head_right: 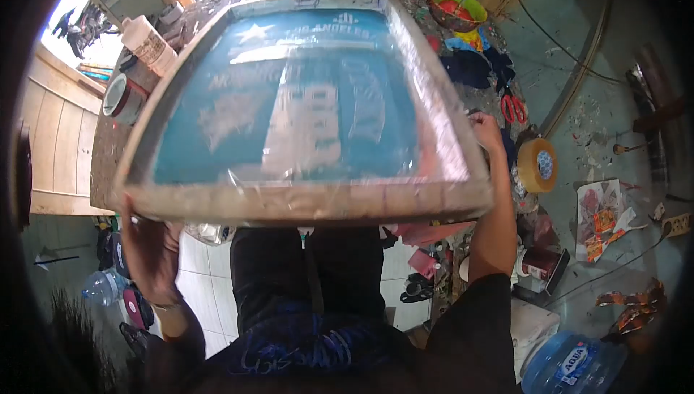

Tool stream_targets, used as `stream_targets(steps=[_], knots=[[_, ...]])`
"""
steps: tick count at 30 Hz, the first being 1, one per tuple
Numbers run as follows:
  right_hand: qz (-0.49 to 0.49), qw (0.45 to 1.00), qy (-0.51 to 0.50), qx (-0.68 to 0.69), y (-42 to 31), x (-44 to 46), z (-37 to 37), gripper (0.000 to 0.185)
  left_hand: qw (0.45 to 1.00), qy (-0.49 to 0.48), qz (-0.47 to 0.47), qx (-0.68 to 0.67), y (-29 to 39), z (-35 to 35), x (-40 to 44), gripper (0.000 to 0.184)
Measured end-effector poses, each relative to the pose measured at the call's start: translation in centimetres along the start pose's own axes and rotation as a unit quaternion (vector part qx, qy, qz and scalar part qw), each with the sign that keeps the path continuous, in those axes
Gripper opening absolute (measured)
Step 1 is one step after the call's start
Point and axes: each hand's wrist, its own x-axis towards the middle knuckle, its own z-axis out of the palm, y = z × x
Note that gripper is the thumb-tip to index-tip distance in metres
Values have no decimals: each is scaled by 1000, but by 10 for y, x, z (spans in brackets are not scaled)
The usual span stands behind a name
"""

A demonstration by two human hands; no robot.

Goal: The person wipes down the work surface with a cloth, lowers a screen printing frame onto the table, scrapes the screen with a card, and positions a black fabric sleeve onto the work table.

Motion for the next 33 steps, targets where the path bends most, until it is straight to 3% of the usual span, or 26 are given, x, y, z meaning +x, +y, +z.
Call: stream_targets(steps=[2, 8, 10, 15, 16, 18, 19, 20, 25, 28, 33], knots=[[-7, 1000, 16, -22, 2, -6, -3, 9, 996, -83, 19, 22, 20, 22, 9, 47], [4, 995, 44, -91, 0, -18, -1, 9, 990, -117, 64, 39, 31, 48, 18, 49], [3, 993, 48, -110, 1, -21, 0, 9, 992, -56, 105, 48, 24, 41, 18, 45], [-31, 981, 66, -180, 12, -16, -1, 9, 998, -26, 11, 59, 2, -6, 5, 39], [12, 992, 49, -119, -50, -44, 11, 9, 998, -4, 4, 56, -8, -12, 2, 40], [77, 990, 55, -107, -33, -33, 10, 9, 997, 54, -11, 45, -31, -22, -4, 43], [86, 989, 64, -105, -36, -34, 11, 9, 998, 30, -43, 19, -38, -36, -5, 46], [84, 989, 65, -104, -38, -36, 11, 9, 995, 74, -53, 38, -47, -48, -6, 39], [88, 986, 71, -120, -40, -36, 7, 9, 990, 94, -106, -10, -80, -100, 3, 21], [87, 986, 66, -126, -36, -35, 3, 10, 984, 134, -114, 31, -96, -119, 12, 30], [74, 982, 76, -159, -40, -39, 3, 11, 981, 153, -107, 46, -104, -118, 14, 26]])
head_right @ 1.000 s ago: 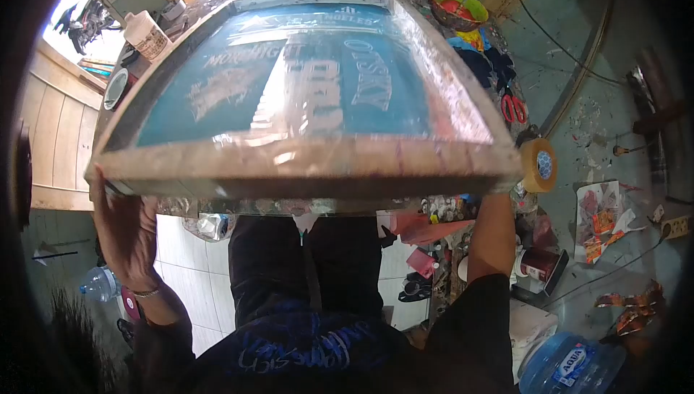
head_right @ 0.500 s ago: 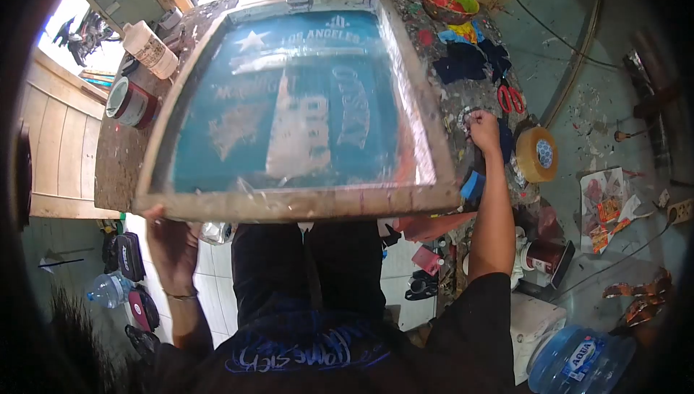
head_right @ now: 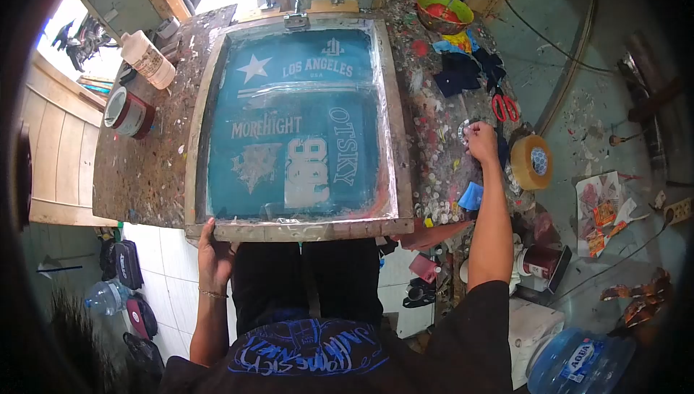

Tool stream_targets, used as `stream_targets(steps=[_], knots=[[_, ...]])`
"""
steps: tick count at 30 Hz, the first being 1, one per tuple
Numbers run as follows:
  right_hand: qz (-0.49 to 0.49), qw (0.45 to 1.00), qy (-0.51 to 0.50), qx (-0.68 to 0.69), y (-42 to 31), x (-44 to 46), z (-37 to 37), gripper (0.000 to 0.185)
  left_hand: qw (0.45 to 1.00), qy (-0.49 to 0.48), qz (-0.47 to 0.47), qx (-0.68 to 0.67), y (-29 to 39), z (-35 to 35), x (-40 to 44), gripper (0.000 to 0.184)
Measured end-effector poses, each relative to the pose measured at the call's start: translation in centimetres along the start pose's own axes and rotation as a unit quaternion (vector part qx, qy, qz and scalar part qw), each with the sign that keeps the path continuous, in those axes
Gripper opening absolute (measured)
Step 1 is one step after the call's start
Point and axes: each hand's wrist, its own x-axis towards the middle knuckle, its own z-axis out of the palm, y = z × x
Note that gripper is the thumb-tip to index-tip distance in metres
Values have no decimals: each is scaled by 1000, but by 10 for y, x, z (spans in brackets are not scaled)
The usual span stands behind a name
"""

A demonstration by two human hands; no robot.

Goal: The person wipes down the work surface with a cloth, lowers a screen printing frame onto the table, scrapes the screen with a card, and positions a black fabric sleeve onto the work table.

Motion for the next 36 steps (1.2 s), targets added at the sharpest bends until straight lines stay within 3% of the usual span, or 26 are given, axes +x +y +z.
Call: stream_targets(steps=[6, 12, 20, 32, 35, 36], knots=[[-2, 999, 1, -42, -4, -3, -1, 12, 1000, 30, 8, -2, -3, 0, -2, 16], [-1, 999, -1, -55, -5, -4, -4, 13, 1000, 12, 7, 12, -5, -12, 6, 20], [-1, 996, 7, -86, -6, -3, -6, 14, 983, 39, -34, 174, 4, 0, -6, 35], [-7, 997, -11, -77, -6, -5, -10, 15, 984, 62, -25, 168, -1, -4, -1, 36], [6, 989, -1, -145, -25, -17, -8, 21, 985, 57, -19, 163, -4, -8, 1, 38], [-55, 974, 26, -220, -23, -17, -8, 23, 985, 54, -21, 165, -4, -8, 1, 38]])
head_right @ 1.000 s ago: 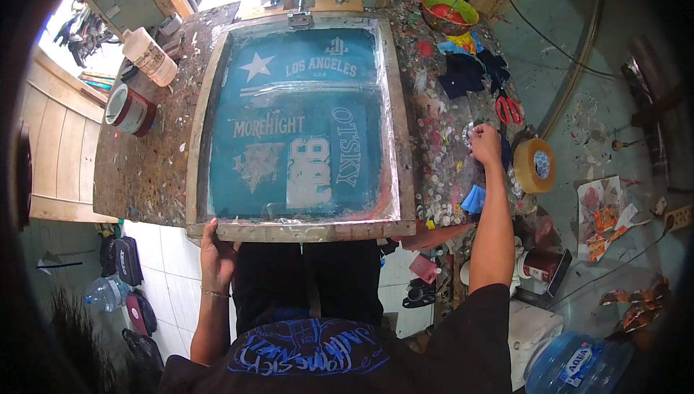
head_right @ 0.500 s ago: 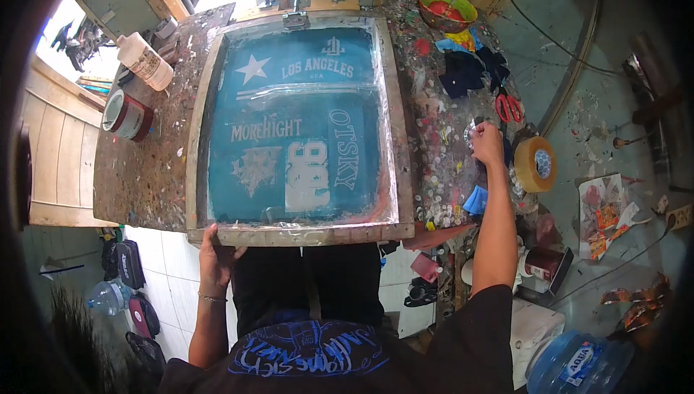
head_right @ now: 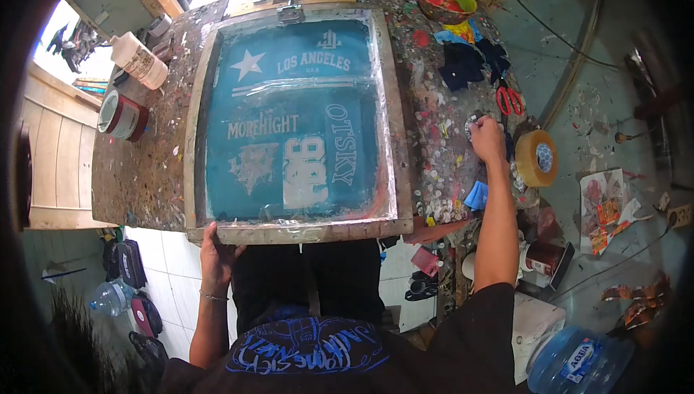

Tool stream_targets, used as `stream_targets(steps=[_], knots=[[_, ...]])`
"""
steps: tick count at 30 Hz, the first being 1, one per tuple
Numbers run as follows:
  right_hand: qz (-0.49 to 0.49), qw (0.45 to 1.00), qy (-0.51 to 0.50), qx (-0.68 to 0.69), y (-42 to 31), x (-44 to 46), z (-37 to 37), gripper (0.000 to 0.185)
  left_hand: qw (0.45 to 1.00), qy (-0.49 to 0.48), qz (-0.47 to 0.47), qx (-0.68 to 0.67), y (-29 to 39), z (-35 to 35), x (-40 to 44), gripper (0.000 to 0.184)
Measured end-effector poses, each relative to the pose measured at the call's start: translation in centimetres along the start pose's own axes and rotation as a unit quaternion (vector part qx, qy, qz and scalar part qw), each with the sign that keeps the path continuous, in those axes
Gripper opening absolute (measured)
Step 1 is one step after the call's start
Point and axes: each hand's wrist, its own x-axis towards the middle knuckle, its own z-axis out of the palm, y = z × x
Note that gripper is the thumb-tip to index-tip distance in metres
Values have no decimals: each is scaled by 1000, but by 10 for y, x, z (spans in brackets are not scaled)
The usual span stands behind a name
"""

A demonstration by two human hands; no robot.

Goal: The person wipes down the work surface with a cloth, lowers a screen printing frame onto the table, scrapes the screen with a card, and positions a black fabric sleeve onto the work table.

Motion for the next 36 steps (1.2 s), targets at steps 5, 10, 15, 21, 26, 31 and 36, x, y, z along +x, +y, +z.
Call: stream_targets(steps=[5, 10, 15, 21, 26, 31, 36], knots=[[-51, 991, 107, -64, -31, -30, -28, 33, 1000, -5, -8, -2, 2, 3, -8, 51], [26, 985, 116, 128, -42, -95, -77, 24, 942, -84, 45, 322, -3, -39, -17, 41], [47, 992, 23, 113, 13, -143, -71, 30, 918, -179, 118, 334, 1, 33, -58, 25], [3, 997, -51, 58, 27, -136, -54, 29, 773, -354, 330, 410, 3, 117, -50, 11], [16, 995, -84, 43, 33, -125, -48, 23, 619, -530, 423, 397, -22, 243, -54, 18], [30, 995, -91, 32, 30, -120, -47, 20, 512, -552, 464, 467, -98, 327, -37, 34], [-11, 994, -87, 68, 37, -114, -49, 14, 370, -533, 483, 588, -149, 356, -11, 61]])
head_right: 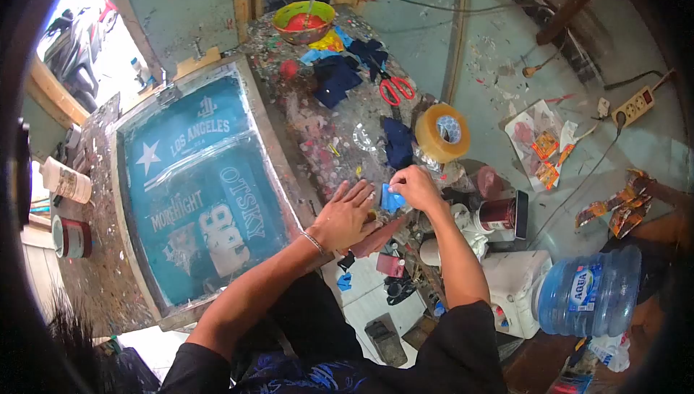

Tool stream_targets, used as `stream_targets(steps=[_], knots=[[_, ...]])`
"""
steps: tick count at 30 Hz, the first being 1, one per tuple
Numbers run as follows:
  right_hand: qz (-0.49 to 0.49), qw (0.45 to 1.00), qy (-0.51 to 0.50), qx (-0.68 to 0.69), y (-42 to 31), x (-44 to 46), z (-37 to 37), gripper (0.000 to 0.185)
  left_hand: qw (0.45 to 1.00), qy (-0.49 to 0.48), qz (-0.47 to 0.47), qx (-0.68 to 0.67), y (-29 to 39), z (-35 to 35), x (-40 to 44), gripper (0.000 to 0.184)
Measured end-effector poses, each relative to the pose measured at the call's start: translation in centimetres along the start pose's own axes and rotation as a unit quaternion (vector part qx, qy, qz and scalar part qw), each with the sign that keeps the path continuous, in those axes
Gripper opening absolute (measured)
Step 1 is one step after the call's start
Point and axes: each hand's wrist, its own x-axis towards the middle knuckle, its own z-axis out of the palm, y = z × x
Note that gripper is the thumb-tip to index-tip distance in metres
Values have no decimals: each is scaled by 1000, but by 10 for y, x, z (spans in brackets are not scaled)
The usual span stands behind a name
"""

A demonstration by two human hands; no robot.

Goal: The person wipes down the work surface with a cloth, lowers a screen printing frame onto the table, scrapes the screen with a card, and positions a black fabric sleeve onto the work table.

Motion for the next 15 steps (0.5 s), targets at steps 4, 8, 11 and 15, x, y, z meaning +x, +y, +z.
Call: stream_targets(steps=[4, 8, 11, 15], knots=[[-20, 997, -63, 30, 13, 10, -6, 16, 998, -55, -5, 18, -5, 1, -1, 58], [-65, 992, -105, 21, 28, 20, -8, 19, 998, -16, 14, 55, -5, 9, -4, 49], [-35, 989, -143, 31, 17, 22, -16, 20, 997, -11, 18, 76, -5, 12, -5, 70], [-38, 989, -138, -30, 3, 20, -17, 18, 999, 11, 16, 32, -2, 11, -6, 72]])
